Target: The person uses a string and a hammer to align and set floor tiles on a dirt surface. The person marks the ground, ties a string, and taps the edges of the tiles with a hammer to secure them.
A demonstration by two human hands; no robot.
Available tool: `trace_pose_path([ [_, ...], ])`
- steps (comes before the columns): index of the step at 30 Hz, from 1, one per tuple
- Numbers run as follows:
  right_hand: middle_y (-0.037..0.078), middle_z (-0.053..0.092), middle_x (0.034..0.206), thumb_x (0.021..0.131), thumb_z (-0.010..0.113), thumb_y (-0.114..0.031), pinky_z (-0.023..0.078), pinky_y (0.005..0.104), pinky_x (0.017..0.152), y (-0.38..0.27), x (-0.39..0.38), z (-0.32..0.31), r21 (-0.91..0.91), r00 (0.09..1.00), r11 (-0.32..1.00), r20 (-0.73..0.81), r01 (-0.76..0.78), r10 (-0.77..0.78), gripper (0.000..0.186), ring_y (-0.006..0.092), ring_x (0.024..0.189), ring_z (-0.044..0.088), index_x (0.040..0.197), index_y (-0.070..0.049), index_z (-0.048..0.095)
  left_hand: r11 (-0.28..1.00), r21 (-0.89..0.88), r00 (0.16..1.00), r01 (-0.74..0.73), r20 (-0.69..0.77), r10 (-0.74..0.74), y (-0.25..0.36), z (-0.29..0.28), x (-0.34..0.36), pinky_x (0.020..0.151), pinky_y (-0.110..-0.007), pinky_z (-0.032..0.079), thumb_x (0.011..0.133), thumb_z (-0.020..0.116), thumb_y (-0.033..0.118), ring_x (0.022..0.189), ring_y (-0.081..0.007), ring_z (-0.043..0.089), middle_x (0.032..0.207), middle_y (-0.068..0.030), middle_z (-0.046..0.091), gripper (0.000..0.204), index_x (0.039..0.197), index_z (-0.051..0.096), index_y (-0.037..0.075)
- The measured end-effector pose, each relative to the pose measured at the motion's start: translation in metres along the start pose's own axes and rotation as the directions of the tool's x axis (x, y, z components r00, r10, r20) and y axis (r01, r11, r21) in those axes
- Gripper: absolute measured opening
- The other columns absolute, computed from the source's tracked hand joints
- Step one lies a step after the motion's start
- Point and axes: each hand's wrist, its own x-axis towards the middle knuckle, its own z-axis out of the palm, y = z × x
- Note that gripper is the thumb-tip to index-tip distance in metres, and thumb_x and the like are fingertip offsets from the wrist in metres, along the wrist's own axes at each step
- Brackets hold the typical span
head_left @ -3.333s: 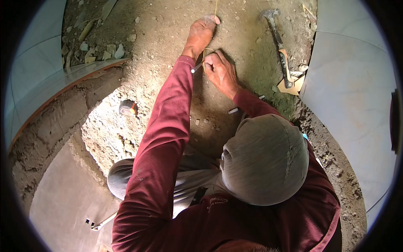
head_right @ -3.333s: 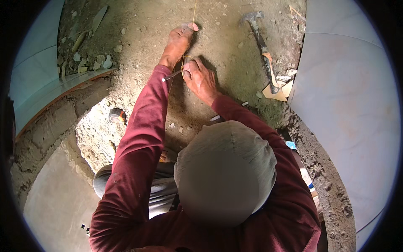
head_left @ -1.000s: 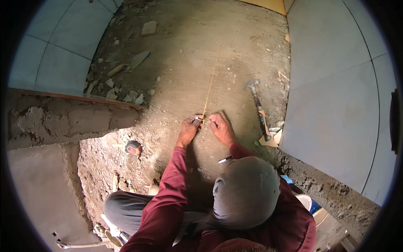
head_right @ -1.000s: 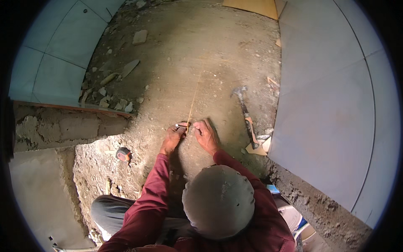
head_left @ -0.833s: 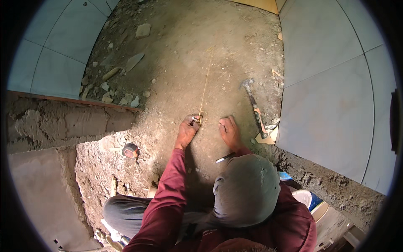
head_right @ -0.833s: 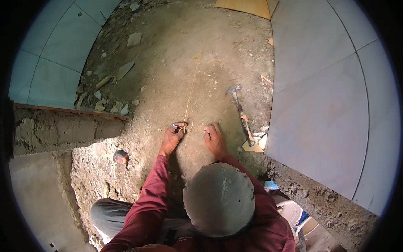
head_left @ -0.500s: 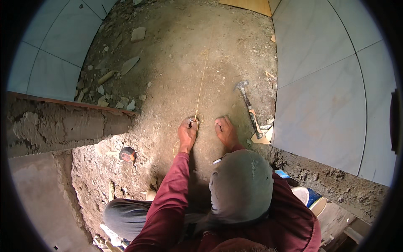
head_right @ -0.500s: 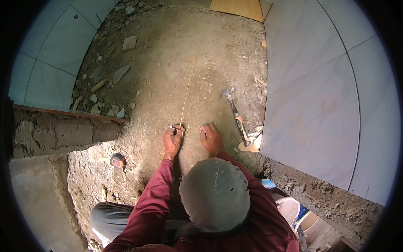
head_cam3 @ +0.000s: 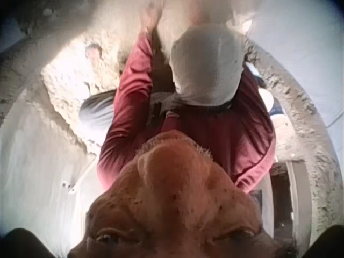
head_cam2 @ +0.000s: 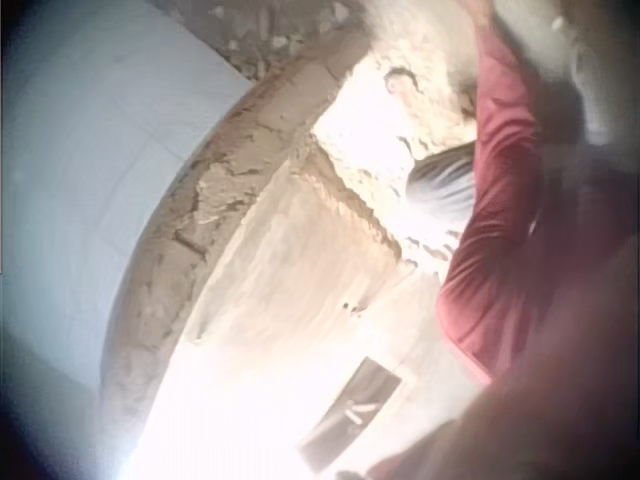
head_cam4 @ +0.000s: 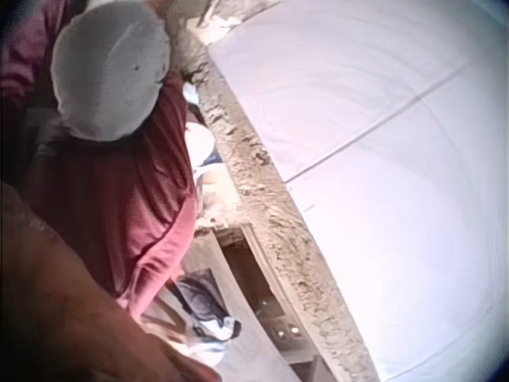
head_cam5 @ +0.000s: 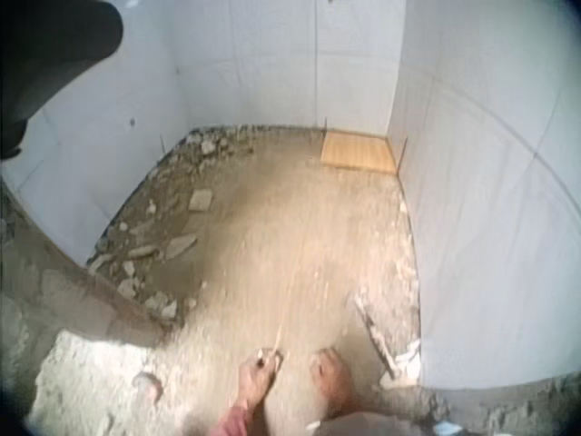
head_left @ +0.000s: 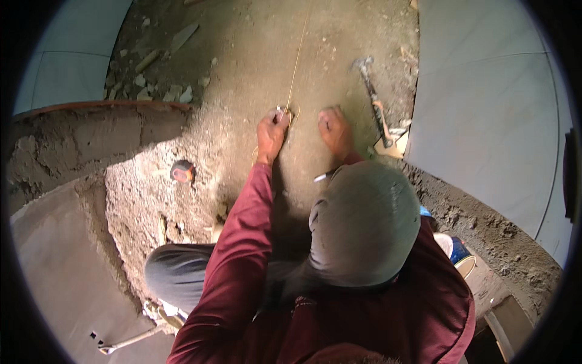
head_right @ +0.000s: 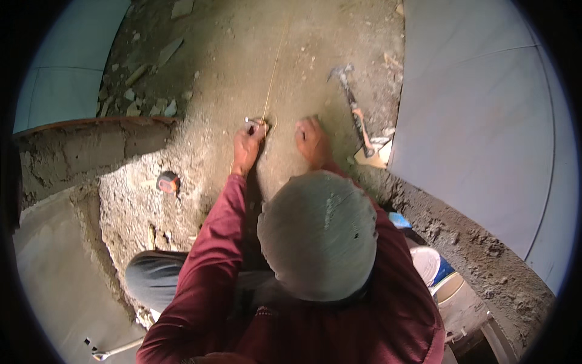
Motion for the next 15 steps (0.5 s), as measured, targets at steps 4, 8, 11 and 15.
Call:
trace_pose_path([
  [4,0.014,0.062,0.099,0.089,0.064,-0.012,0.053,0.0468,0.074,-0.013,0.006,-0.006,0.064,0.999,0.997,0.013,-0.035,0.034,0.014,0.0373,0.088,0.066,0.103,-0.008,0.062,0.998,-0.039,0.998,-0.041,-0.054,0.039,-0.001,0.000,0.001,0.068,-0.030,0.047,0.090,0.072,0.026,0.072,-0.0121,0.053,0.077,-0.0010,0.060,0.027,0.097,0.067,0.000],
  [8,0.012,0.062,0.100,0.088,0.065,-0.011,0.053,0.0466,0.074,-0.013,0.004,-0.009,0.053,0.998,0.997,0.014,-0.054,0.053,0.014,0.0351,0.088,0.067,0.102,-0.008,0.063,0.950,0.305,0.989,-0.068,-0.106,0.105,0.022,0.013,0.000,0.072,-0.037,0.053,0.090,0.072,0.026,0.076,-0.0266,0.066,0.082,-0.0116,0.068,0.027,0.100,0.067,0.002],
  [11,0.011,0.062,0.100,0.089,0.064,-0.011,0.053,0.0464,0.075,-0.014,0.004,-0.006,0.062,0.998,0.997,0.018,-0.055,0.054,0.014,0.0344,0.089,0.067,0.102,-0.008,0.063,0.834,0.545,0.984,-0.089,-0.083,0.159,0.033,0.012,0.000,0.075,-0.045,0.054,0.090,0.071,0.026,0.086,-0.0387,0.069,0.091,-0.0214,0.070,0.027,0.102,0.067,0.002],
  [15,0.011,0.062,0.097,0.089,0.065,-0.010,0.054,0.0424,0.074,-0.012,0.004,-0.006,0.072,0.998,0.995,0.017,-0.065,0.064,0.013,0.0321,0.085,0.067,0.101,-0.008,0.064,0.799,0.590,0.965,-0.118,-0.123,0.233,0.035,0.017,0.000,0.069,-0.048,0.052,0.089,0.070,0.019,0.079,-0.0447,0.067,0.081,-0.0250,0.067,0.020,0.091,0.064,0.000],
])
